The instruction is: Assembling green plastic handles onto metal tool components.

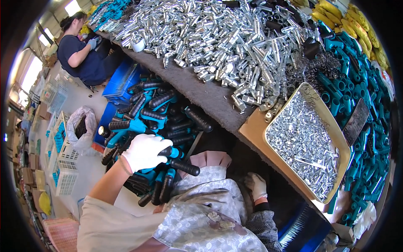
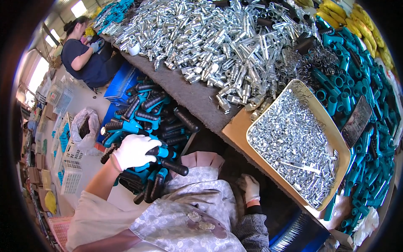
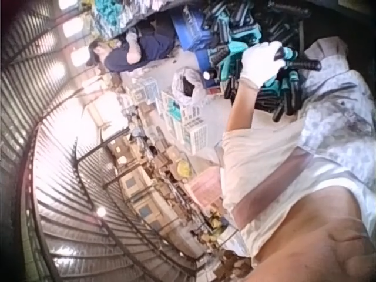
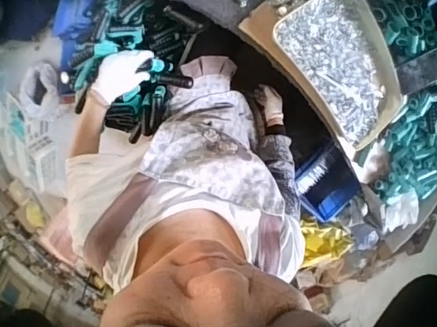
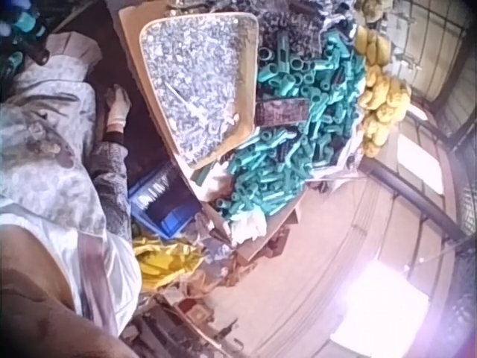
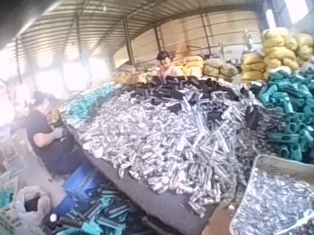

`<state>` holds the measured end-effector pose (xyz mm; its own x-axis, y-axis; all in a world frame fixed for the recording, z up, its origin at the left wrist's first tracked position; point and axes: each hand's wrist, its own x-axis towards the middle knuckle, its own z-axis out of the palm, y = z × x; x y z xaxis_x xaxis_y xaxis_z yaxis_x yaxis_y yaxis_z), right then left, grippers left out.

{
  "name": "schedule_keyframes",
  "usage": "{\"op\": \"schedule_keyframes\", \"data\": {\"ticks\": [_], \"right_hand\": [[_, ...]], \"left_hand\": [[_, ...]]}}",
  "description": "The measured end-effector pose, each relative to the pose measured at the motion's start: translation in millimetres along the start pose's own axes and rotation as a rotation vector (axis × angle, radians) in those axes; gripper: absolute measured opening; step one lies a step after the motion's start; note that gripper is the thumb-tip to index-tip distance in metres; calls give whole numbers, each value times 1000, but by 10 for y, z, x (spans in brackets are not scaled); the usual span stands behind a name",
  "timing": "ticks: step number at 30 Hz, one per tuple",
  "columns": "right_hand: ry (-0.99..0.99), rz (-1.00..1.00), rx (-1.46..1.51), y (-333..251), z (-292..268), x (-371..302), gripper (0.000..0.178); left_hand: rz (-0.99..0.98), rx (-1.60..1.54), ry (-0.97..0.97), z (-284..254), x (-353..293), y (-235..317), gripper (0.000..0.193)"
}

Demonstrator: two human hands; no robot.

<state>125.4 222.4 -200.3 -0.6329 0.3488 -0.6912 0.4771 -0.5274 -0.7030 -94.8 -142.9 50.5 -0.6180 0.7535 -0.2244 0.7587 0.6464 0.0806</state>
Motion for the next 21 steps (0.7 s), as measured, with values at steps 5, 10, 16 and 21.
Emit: {"op": "schedule_keyframes", "data": {"ticks": [5, 10, 16, 21], "right_hand": [[3, -12, 55, 33, -58, 27, 30], [-10, -3, 56, 83, -34, 74, 29], [-89, -37, -21, 112, 12, 194, 26], [-137, -193, -66, -162, 114, -243, 27]], "left_hand": [[-71, -184, -208, 317, 47, -163, 54], [-34, -120, 135, 517, -202, -135, 55], [-31, -67, 190, 636, -342, -213, 67], [102, -177, 167, 102, 166, 89, 32]]}}
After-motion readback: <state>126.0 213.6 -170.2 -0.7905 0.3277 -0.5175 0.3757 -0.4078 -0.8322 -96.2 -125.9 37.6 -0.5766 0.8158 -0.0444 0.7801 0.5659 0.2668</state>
